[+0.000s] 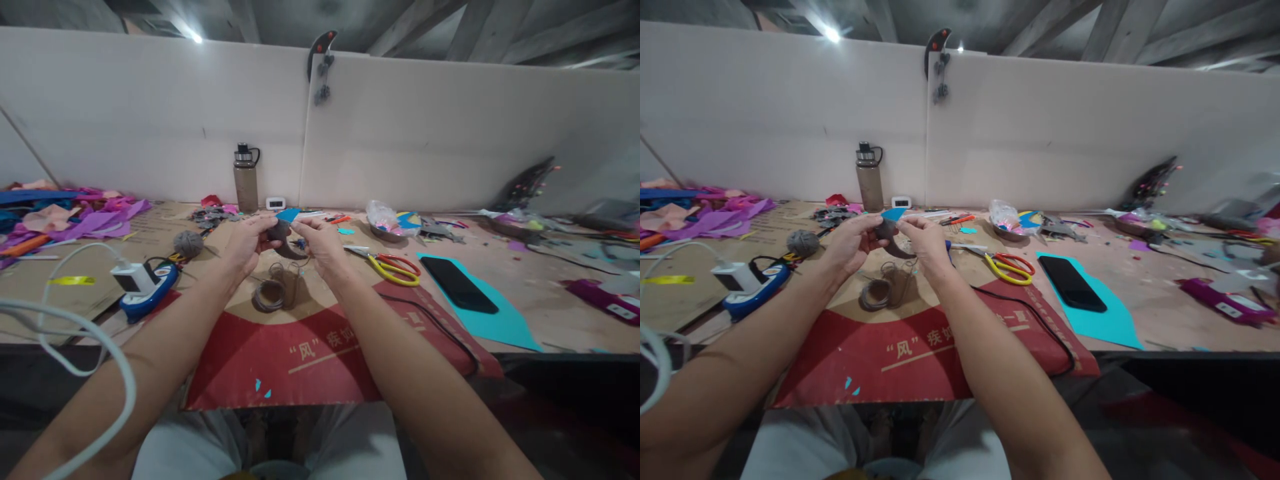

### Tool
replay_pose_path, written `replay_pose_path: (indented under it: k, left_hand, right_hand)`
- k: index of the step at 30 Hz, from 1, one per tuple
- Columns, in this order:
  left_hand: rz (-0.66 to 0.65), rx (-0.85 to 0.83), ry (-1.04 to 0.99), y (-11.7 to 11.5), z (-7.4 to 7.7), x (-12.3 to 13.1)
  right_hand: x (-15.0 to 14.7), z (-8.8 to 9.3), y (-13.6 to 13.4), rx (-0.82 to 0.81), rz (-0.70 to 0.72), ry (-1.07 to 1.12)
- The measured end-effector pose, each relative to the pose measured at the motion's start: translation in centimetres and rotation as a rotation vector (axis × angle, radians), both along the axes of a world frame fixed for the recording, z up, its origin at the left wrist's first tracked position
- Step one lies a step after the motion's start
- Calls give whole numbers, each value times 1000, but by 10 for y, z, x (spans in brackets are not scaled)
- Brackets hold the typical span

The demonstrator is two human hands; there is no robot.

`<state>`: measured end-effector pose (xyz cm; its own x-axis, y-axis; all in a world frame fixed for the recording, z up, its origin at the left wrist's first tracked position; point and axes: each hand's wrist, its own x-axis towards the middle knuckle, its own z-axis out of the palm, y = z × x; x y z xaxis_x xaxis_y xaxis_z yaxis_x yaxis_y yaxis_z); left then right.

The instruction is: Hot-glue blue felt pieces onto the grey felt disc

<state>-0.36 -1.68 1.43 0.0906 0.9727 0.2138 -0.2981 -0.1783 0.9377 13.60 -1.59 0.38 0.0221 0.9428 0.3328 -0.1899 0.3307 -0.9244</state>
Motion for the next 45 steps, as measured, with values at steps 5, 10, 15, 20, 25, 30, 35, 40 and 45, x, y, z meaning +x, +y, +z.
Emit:
replay_pose_path:
  k: [5,10,15,20,25,30,35,40,45]
  left_hand:
    - [-46,0,1,0,1,0]
    - [-11,25,-8,0,-3,5]
    - [79,132,39,2,-9,8]
    - [91,283,211,-2,-10,10]
    - [96,324,316,-5,-9,11]
    - [145,281,296,0,-12,10]
    - [136,183,121,4,-16,13]
    - [71,115,33,1,-12,16]
    - [31,90,68,-2,-11,15]
  right_hand:
    - [-2,4,-6,14,27,-37]
    - [-4,2,-6,37,-31,-49]
    - [-5,1,-5,43,-37,-71]
    - [-4,-1,3,130,-75,-46]
    - [-3,-3,3,208,-59,-109]
    - [-3,-1,-2,286,-142,-284]
    - [-4,-4,-1,297,-175,-268]
    - [-1,-6,1,282,-230,-215]
    - [3,-5,5,223,-248,-255]
